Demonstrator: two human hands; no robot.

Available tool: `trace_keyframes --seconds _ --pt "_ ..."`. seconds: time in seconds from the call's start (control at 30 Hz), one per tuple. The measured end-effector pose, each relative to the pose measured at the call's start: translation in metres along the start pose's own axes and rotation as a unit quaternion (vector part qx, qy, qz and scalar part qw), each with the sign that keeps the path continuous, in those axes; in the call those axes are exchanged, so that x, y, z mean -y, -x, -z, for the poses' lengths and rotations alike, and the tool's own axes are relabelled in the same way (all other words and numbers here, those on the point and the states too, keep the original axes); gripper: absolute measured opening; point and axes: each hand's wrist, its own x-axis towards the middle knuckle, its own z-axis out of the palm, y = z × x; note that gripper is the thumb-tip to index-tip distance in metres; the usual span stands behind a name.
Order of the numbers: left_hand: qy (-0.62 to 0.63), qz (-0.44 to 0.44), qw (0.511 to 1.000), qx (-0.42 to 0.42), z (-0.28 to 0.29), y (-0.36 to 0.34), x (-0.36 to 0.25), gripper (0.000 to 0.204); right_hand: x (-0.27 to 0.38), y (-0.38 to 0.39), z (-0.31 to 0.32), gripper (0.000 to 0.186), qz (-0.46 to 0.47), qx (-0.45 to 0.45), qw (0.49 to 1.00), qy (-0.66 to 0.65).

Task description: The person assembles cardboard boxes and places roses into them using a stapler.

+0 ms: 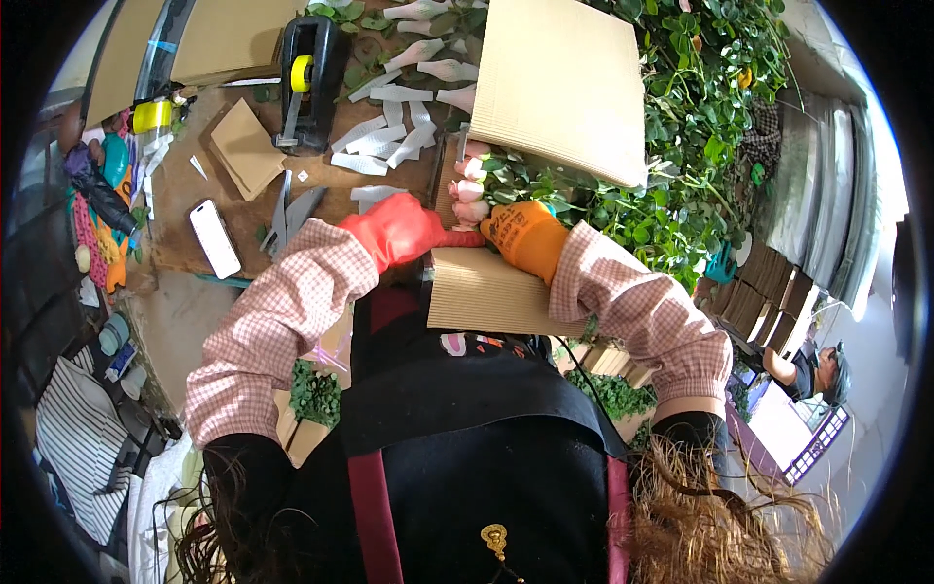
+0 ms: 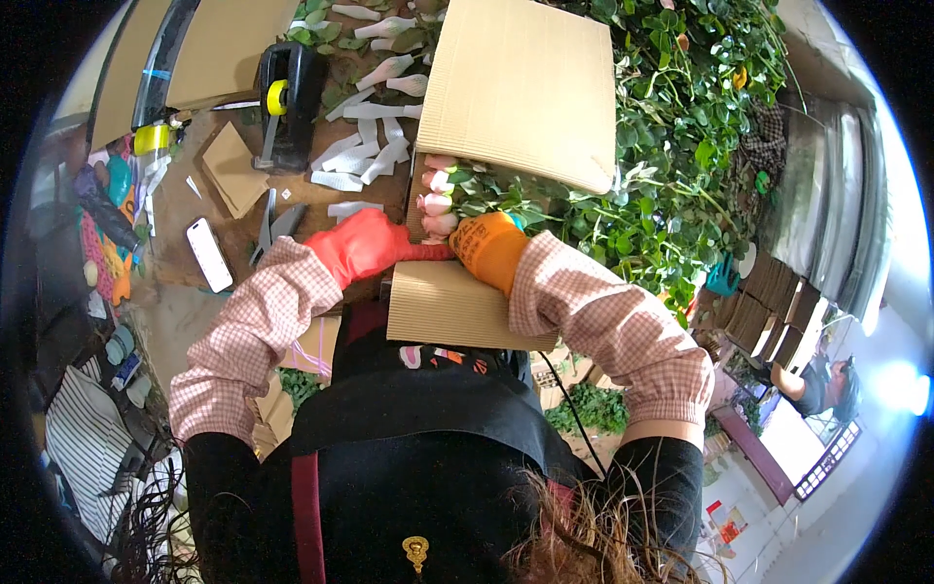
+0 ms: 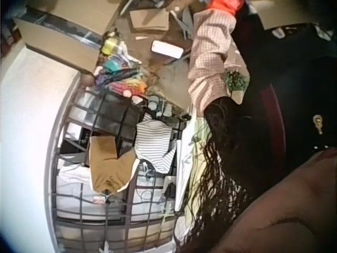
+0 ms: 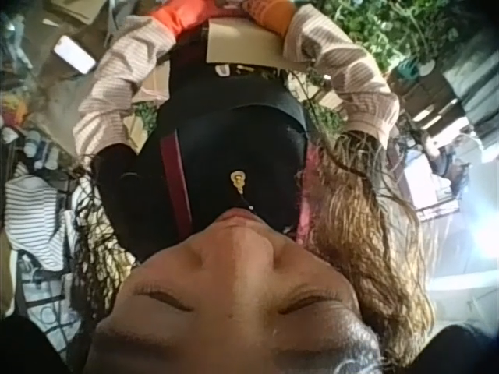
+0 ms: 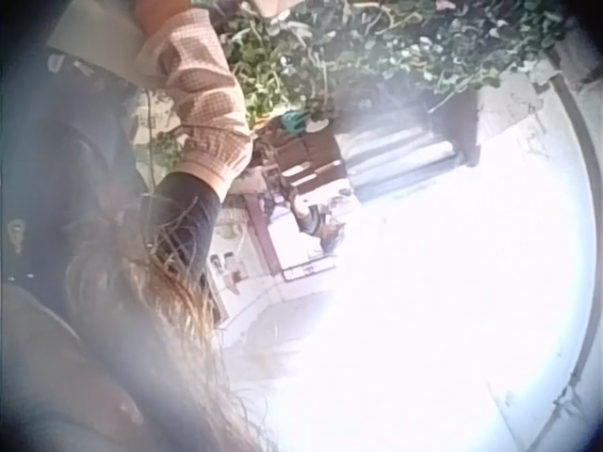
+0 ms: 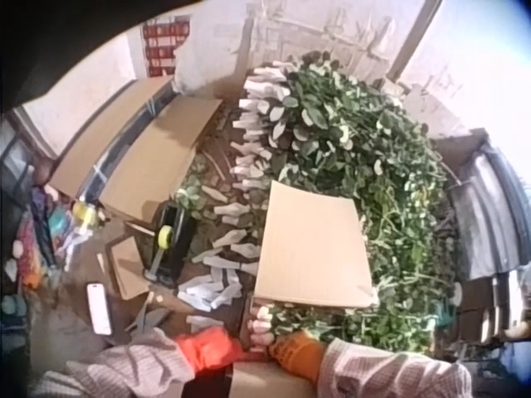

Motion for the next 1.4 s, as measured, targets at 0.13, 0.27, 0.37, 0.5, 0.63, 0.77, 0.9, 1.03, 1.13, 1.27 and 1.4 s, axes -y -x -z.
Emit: trace_keyframes --seconds 0.13,0.27,0.37,0.5,0.63,0.77,0.9,1.03,1.13,1.27,1.4 --pt "-0.021 -0.014 0.997 0.078 0.006 0.0 -0.001 0.053 -0.003 0.031 0.007 0.022 -0.011 -0.115 0.992 -0.041" --pt "0.161 -0.155 0.97 -0.096 -0.043 -0.011 0.031 0.06 -0.006 0.021 0.004 0.023 -0.055 -0.186 0.979 -0.061" --pt "0.214 -0.13 0.96 -0.124 -0.039 -0.01 0.025 0.058 -0.014 0.011 -0.005 0.026 -0.049 -0.174 0.982 -0.052" --pt "0.212 -0.118 0.959 -0.147 -0.038 -0.013 0.024 0.055 -0.027 0.003 -0.021 0.037 -0.007 -0.173 0.978 -0.12" --pt "0.172 -0.107 0.962 -0.183 -0.042 -0.016 0.019 0.052 -0.028 -0.005 -0.024 0.038 0.034 -0.166 0.979 -0.115" --pt "0.059 -0.099 0.968 -0.224 -0.037 -0.014 0.011 0.052 -0.031 0.003 -0.016 0.04 0.042 -0.152 0.982 -0.105" --pt "-0.003 -0.081 0.969 -0.233 -0.034 -0.005 0.005 0.054 -0.019 0.019 0.005 0.039 0.015 -0.117 0.992 -0.051" --pt "0.023 -0.085 0.961 -0.262 -0.041 -0.009 0.009 0.054 -0.017 0.009 0.011 0.035 -0.058 -0.217 0.973 -0.055" --pt "0.003 -0.056 0.981 -0.184 -0.027 -0.008 0.006 0.055 -0.026 -0.005 -0.007 0.03 -0.029 -0.252 0.964 -0.084" --pt "0.013 -0.057 0.977 -0.203 -0.034 -0.006 0.004 0.054 -0.024 0.001 -0.007 0.03 -0.034 -0.262 0.964 -0.038" --pt "-0.109 -0.105 0.964 -0.218 -0.027 -0.006 0.0 0.053 -0.027 -0.005 -0.009 0.03 -0.042 -0.203 0.976 -0.059"
